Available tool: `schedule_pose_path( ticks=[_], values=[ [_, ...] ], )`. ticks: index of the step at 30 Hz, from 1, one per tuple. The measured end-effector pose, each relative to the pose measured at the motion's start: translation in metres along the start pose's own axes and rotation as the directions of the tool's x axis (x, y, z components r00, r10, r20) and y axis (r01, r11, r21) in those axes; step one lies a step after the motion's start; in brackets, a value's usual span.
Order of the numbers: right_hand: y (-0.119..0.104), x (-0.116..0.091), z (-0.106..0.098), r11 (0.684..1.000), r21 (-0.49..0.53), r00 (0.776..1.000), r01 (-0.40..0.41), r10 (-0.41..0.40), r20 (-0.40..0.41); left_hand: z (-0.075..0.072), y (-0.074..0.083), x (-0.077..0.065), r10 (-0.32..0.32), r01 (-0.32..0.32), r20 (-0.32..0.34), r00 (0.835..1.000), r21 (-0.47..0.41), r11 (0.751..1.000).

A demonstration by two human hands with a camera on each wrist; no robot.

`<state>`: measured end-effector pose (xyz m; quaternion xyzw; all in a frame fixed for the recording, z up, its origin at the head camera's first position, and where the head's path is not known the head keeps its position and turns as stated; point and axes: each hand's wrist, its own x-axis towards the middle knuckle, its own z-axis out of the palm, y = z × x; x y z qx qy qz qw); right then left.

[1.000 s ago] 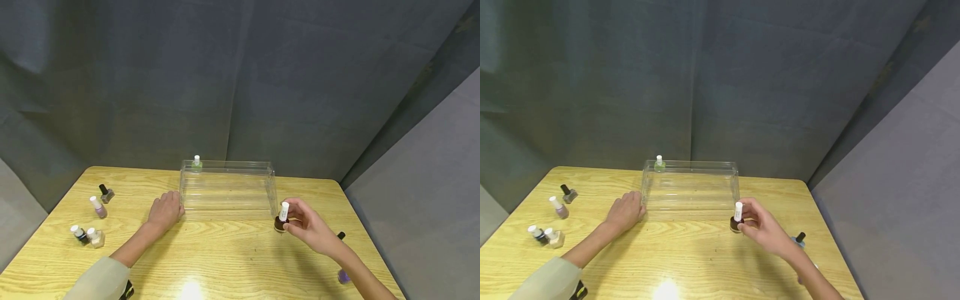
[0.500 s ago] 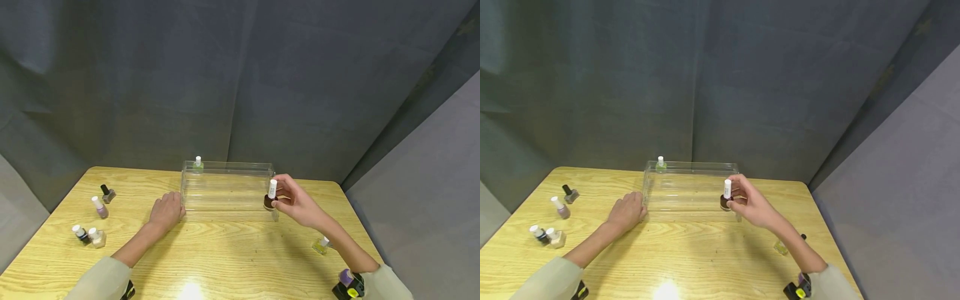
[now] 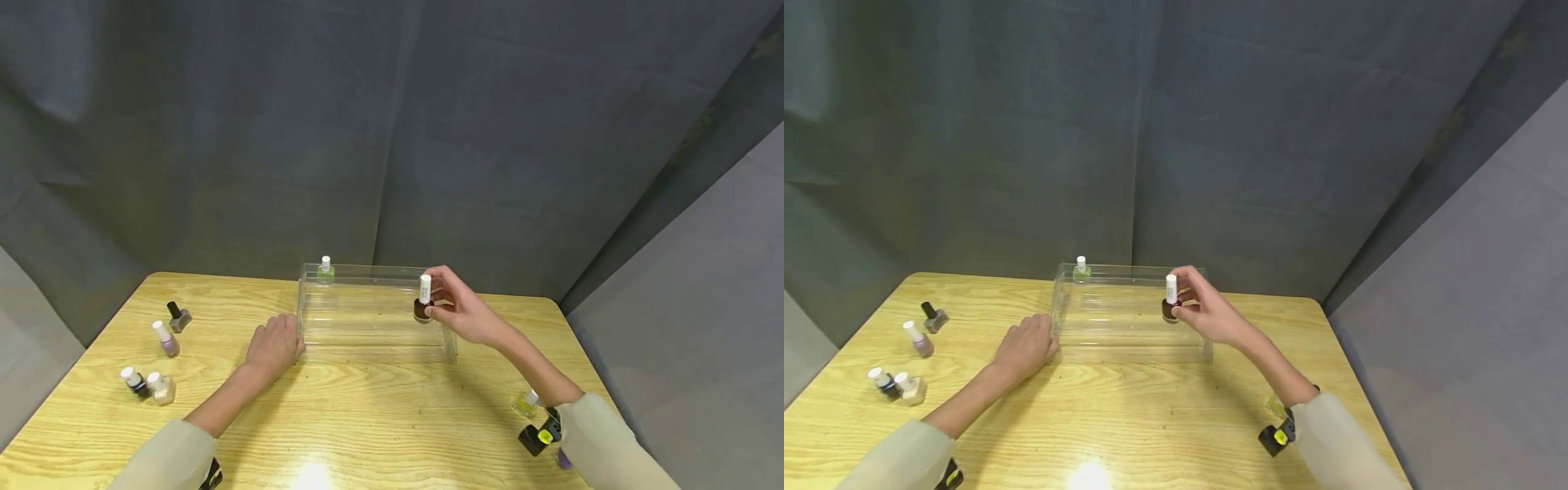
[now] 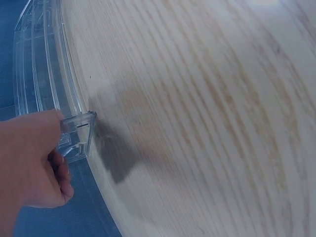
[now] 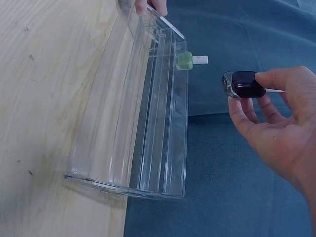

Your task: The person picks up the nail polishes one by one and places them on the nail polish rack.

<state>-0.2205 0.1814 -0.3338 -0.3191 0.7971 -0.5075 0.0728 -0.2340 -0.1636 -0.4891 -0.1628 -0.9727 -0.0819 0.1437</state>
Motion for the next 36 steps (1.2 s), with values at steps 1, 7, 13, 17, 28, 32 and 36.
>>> schedule_pose_path(
  ticks=[1,7,13,17,28,32,36],
  values=[
    [0.000,0.003,0.000,1.000,-0.003,1.000,0.005,-0.005,0.002,0.000,0.000,0.000,0.001,-0.001,-0.002,1.000,0.006,1.000],
    [0.017,0.023,-0.002,0.999,-0.035,1.000,0.030,-0.030,-0.001,-0.001,0.000,-0.001,0.006,-0.006,-0.023,1.000,0.006,1.000],
    [0.040,0.046,-0.003,0.995,-0.083,0.999,0.048,-0.049,-0.010,0.000,0.000,0.000,0.010,-0.010,-0.037,0.999,0.007,1.000],
    [0.043,0.059,-0.002,0.995,-0.095,0.999,0.030,-0.031,-0.012,0.000,0.000,0.000,0.014,-0.014,-0.042,0.999,0.005,1.000],
    [0.033,0.085,0.002,0.995,-0.095,0.999,-0.005,0.001,-0.038,0.002,-0.001,0.001,0.004,-0.004,-0.033,0.999,0.006,1.000],
    [0.052,0.100,0.001,0.997,-0.081,0.998,-0.020,0.014,-0.065,0.001,0.000,0.001,-0.010,0.010,-0.008,1.000,-0.008,1.000],
    [0.074,0.114,0.003,0.995,-0.090,0.995,-0.050,0.041,-0.094,-0.003,0.002,0.000,-0.006,0.006,-0.006,1.000,0.003,1.000]
  ],
)
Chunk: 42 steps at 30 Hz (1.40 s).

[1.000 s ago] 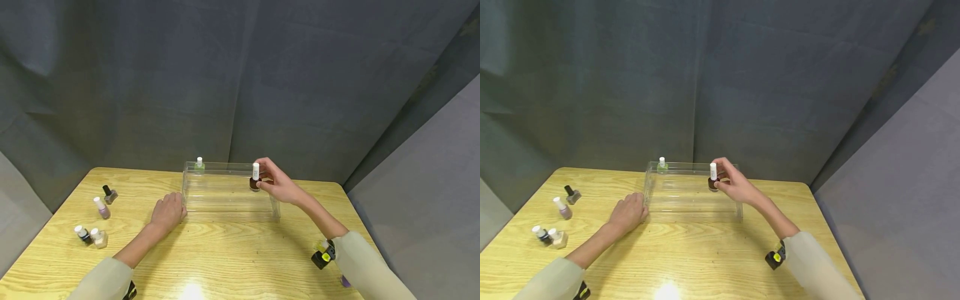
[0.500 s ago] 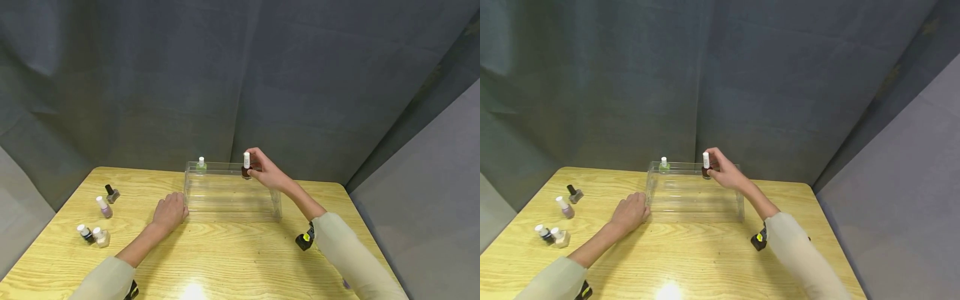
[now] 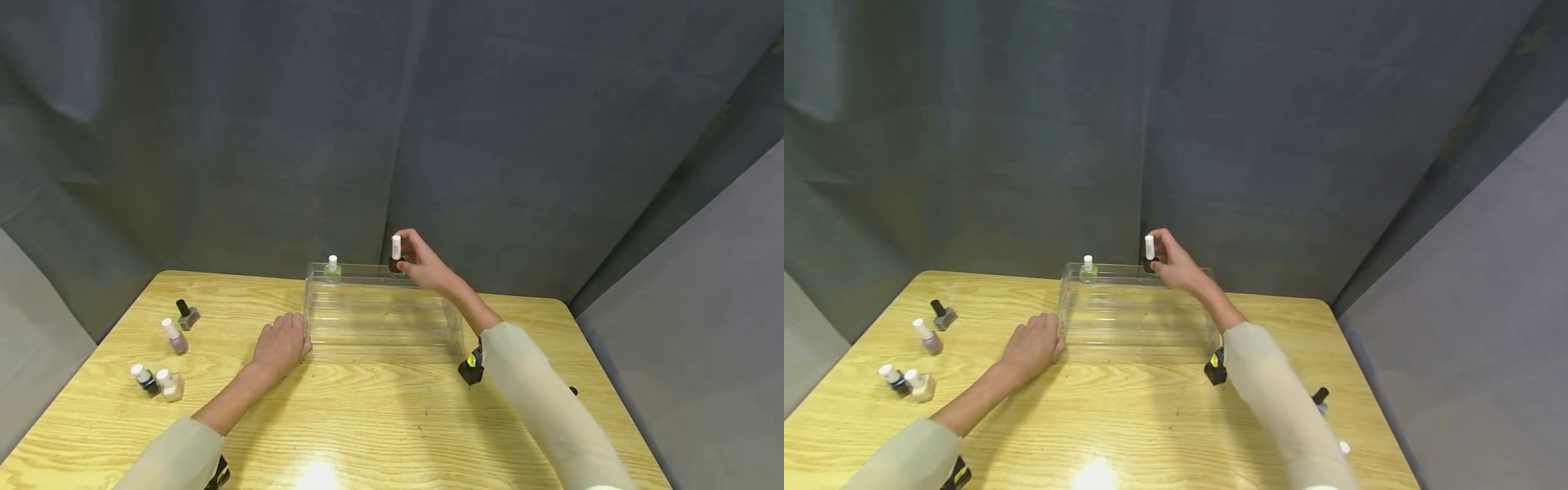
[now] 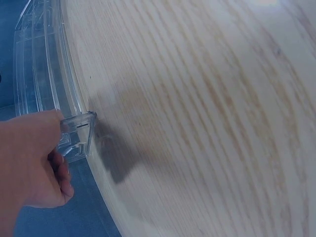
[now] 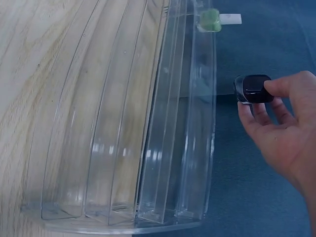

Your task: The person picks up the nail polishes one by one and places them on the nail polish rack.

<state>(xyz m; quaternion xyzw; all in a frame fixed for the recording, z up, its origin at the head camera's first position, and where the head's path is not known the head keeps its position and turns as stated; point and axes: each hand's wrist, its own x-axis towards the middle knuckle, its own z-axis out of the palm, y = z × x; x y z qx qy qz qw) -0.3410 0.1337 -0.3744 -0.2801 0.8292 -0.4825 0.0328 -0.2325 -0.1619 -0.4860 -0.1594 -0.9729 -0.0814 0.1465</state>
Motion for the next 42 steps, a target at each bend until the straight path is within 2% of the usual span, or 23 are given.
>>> schedule_pose_path(
  ticks=[7,14,21,29,37,42],
  values=[
    [0.016,0.013,0.011,0.999,0.008,0.998,-0.053,0.053,-0.034,-0.002,0.001,-0.002,0.014,-0.014,-0.020,1.000,0.036,0.999],
    [0.021,0.016,0.019,0.997,0.047,0.997,-0.056,0.059,-0.054,0.002,0.002,-0.002,-0.016,0.016,-0.007,1.000,0.003,1.000],
    [0.024,0.015,0.023,0.995,0.042,0.993,-0.093,0.096,-0.065,0.003,0.004,-0.003,0.011,-0.011,-0.047,0.999,0.005,1.000],
    [0.028,0.011,0.028,0.995,0.006,0.994,-0.096,0.096,-0.047,0.001,0.009,-0.004,0.023,-0.022,-0.024,0.999,0.033,0.999],
    [-0.001,0.000,0.024,0.994,0.019,0.994,-0.112,0.112,0.015,0.001,0.010,-0.005,0.035,-0.034,-0.040,0.999,0.030,0.999],
    [0.023,0.007,0.026,0.993,0.007,0.993,-0.119,0.119,0.001,0.001,0.010,-0.005,0.032,-0.030,-0.029,0.999,0.048,0.998]
  ],
)
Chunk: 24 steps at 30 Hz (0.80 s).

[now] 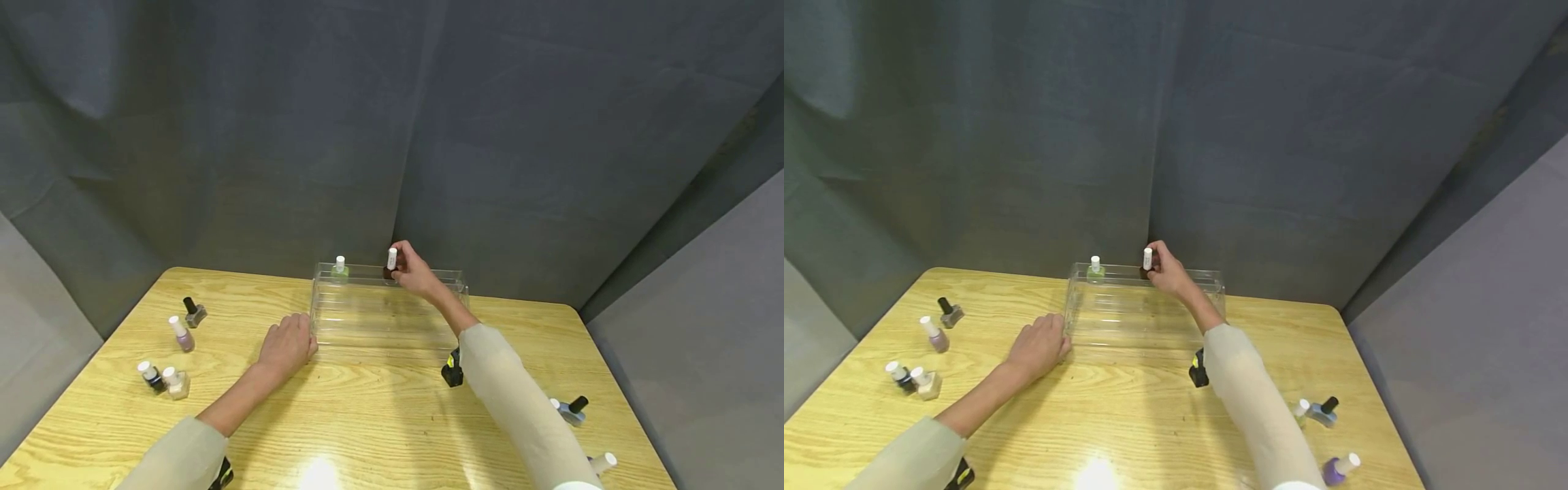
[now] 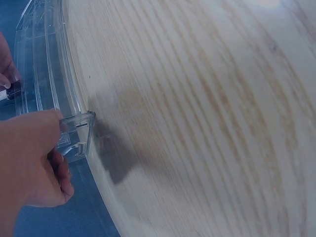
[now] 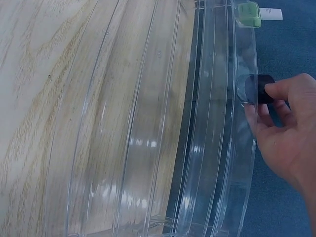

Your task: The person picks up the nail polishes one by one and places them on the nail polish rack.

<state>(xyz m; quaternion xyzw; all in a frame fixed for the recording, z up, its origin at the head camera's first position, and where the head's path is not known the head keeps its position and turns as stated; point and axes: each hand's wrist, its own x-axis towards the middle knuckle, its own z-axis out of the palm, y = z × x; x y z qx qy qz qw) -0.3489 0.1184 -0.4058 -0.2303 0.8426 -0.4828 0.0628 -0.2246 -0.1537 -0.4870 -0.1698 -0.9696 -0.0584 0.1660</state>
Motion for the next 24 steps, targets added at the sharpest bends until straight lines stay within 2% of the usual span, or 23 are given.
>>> schedule_pose_path(
  ticks=[9,20,24],
  values=[
    [0.0080,0.0041,0.0056,0.998,-0.054,0.999,-0.027,0.025,-0.042,0.0002,-0.0013,-0.0014,-0.008,0.008,0.006,1.000,0.001,1.000],
    [0.0120,0.0047,0.0060,0.997,-0.072,0.998,0.008,-0.012,-0.057,0.0000,-0.0021,-0.0016,0.015,-0.015,-0.023,1.000,0.002,1.000],
    [0.0120,0.0024,0.0041,0.998,-0.065,0.997,0.010,-0.014,-0.070,0.0006,-0.0030,-0.0005,0.007,-0.007,-0.012,1.000,-0.002,1.000]
  ],
)
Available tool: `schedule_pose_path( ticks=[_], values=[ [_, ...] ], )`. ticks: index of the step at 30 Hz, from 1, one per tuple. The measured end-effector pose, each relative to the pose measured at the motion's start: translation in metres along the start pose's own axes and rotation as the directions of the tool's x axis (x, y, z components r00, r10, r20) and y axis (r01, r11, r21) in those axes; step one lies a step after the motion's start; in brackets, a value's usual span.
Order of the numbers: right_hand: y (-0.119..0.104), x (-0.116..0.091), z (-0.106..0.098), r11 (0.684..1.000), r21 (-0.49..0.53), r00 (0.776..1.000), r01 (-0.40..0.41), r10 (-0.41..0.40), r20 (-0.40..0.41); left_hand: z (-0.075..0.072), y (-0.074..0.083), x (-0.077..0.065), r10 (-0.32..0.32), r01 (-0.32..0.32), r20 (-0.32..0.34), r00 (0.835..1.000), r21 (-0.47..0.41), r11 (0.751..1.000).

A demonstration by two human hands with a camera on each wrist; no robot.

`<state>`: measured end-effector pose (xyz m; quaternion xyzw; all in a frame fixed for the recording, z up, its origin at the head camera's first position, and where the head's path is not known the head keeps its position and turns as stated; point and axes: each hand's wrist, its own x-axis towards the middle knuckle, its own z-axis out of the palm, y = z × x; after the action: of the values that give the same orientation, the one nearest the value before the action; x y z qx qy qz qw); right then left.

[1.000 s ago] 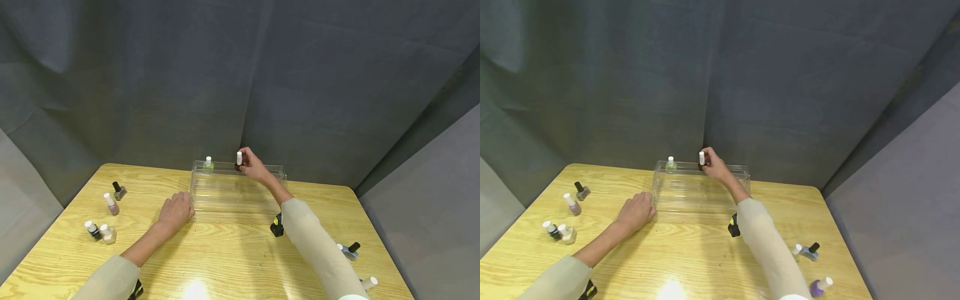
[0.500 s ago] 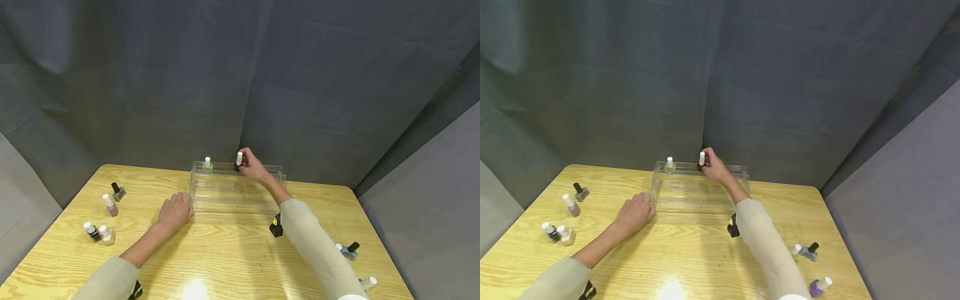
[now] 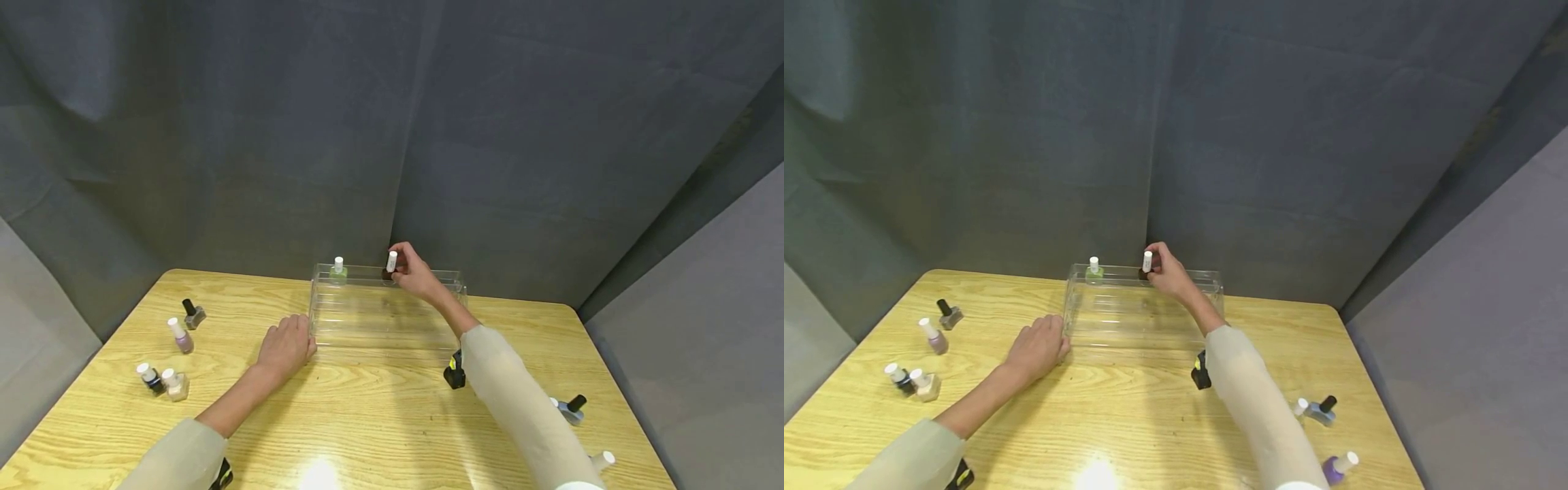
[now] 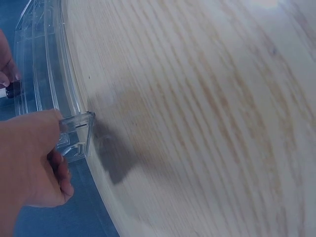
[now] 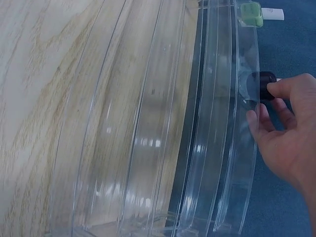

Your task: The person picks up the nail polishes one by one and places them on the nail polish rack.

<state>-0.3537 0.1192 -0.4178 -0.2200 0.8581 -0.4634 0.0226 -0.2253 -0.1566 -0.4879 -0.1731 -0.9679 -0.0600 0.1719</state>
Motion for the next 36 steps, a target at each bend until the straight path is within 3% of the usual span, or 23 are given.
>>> schedule_pose_path(
  ticks=[6,12,20,36],
  values=[
    [-0.001,-0.002,-0.003,1.000,-0.014,1.000,-0.022,0.022,0.017,0.001,-0.002,0.001,-0.015,0.016,0.025,1.000,-0.006,1.000],
    [-0.002,-0.007,-0.010,1.000,-0.001,1.000,0.010,-0.010,0.014,0.001,-0.002,0.001,-0.011,0.011,0.028,1.000,-0.011,1.000],
    [-0.007,-0.019,-0.038,1.000,-0.010,0.999,0.016,-0.016,-0.039,0.003,-0.002,0.002,-0.011,0.011,0.029,1.000,-0.018,1.000],
    [-0.035,-0.092,-0.100,0.998,-0.040,0.999,-0.046,0.045,-0.014,0.002,-0.002,0.004,-0.009,0.009,0.026,1.000,-0.026,1.000]
  ],
)
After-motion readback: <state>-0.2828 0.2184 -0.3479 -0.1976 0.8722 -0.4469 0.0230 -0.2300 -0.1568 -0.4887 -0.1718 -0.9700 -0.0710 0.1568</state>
